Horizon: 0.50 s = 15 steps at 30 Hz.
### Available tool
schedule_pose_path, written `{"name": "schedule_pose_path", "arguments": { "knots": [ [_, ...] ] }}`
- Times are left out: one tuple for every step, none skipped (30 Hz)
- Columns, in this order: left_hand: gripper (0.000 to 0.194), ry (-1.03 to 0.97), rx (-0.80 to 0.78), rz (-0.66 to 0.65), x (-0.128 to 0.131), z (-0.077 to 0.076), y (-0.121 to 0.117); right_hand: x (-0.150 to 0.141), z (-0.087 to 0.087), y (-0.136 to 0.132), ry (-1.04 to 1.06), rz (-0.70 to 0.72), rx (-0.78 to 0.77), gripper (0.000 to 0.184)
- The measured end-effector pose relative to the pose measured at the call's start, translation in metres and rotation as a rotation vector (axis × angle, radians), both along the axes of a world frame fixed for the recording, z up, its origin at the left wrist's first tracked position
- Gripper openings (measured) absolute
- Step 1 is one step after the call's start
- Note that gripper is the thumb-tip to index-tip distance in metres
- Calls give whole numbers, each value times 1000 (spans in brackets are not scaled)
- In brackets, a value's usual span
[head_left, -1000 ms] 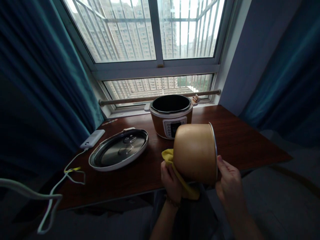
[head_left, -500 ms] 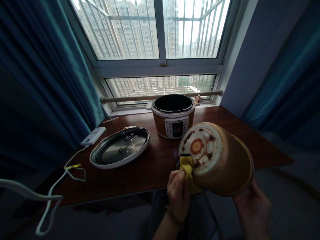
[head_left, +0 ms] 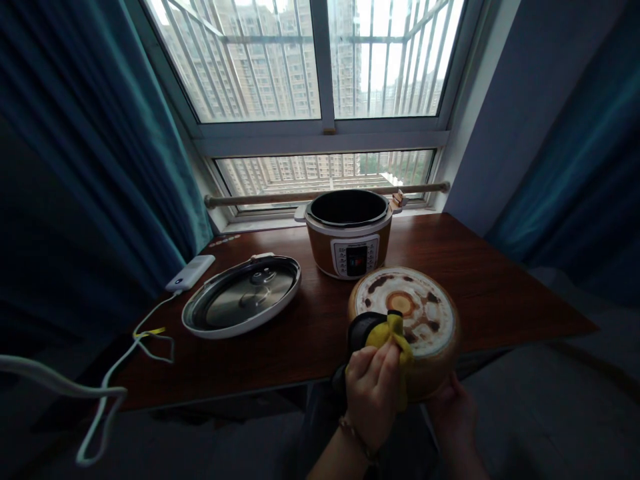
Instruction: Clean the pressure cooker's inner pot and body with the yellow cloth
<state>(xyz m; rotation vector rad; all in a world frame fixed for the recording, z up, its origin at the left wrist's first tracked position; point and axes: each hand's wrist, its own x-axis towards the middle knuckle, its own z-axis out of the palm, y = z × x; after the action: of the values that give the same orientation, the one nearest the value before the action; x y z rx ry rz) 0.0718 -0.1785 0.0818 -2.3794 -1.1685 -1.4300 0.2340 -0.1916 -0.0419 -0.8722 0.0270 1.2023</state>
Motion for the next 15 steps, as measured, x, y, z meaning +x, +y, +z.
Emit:
{"name": "schedule_pose_path", "arguments": {
  "knots": [
    [25,3,0,-5,1,0,0,-1,1,0,2,6,-4,39],
    [24,6,1,-10,3,-1,0,-1,2,0,-3,15,-9,40],
    [24,10,3,-11,4,-1,-1,-1,2,0,-15,22,-15,42],
    [24,13,3,-7,6,-1,-2,-1,2,1,-29,34,-19,43],
    [24,19,3,0,8,-2,-2,-1,1,1,-36,51,-19,44],
    [24,23,2,9,9,-3,-2,0,0,2,-37,69,-16,44],
    [25,25,-1,18,10,-3,-3,1,-2,2,-35,87,-10,44],
    [26,27,-4,25,10,-3,-3,2,-3,3,-31,102,-4,43],
    [26,27,-6,28,11,-4,-3,3,-4,5,-26,113,1,43],
    [26,25,-8,27,11,-4,-2,4,-5,6,-24,123,3,42],
    [26,22,-10,23,10,-4,-2,5,-6,7,-24,125,2,40],
    [27,13,-12,19,10,-3,-1,6,-7,8,-26,129,3,38],
    [27,-4,-17,11,10,-3,-1,7,-7,9,-27,137,6,35],
    [27,-38,-35,2,9,-2,0,9,-8,9,-28,149,10,32],
    [26,-91,-72,-14,8,-2,0,10,-8,9,-29,166,12,28]
  ]
}}
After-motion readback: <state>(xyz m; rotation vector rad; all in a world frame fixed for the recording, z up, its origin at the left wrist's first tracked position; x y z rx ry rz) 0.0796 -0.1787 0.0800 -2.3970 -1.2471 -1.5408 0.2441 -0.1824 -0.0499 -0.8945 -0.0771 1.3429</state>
